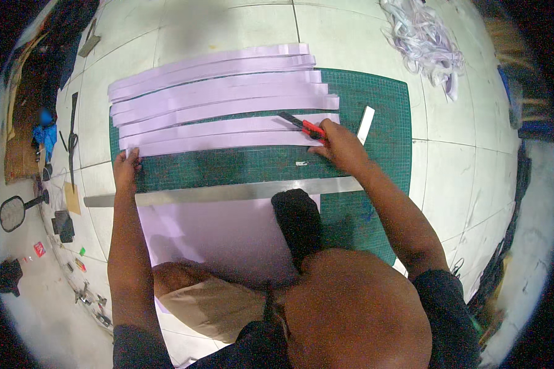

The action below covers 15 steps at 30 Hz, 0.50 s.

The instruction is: The person uses a utility knife and a metal ruler to cut long strips from a sheet of purple foam on a green cutting mat.

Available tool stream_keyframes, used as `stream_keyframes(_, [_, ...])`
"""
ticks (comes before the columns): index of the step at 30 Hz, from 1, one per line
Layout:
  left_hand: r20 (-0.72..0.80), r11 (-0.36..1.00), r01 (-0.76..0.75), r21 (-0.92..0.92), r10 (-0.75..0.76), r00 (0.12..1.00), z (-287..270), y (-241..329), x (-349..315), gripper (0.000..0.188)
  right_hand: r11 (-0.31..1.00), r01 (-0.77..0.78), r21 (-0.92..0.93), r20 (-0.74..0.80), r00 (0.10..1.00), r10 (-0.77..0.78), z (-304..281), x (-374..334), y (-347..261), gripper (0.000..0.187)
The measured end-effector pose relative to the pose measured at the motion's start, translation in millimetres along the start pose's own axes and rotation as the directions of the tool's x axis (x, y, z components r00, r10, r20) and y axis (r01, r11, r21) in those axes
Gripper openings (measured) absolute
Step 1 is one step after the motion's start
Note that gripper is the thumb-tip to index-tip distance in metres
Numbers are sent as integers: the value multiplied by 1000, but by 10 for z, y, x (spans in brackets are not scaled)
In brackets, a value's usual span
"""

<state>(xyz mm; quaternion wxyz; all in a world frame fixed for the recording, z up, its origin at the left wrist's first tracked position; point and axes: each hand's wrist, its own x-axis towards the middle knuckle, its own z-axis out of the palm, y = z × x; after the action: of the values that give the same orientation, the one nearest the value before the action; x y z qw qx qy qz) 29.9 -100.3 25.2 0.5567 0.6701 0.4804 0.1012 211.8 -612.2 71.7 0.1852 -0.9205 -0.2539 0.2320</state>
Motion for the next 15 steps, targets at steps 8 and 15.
stream_keyframes(8, [-19, 993, -106, -55, 105, 994, 96, -120, 100, 21, 998, 58, -19, -111, 992, -60, 24, 132, 131, 44])
stream_keyframes(15, [-105, 997, -79, 13, 80, 991, 97, -115, 54, 31, 953, 251, -172, -227, 931, -286, 22, 75, 265, 50])
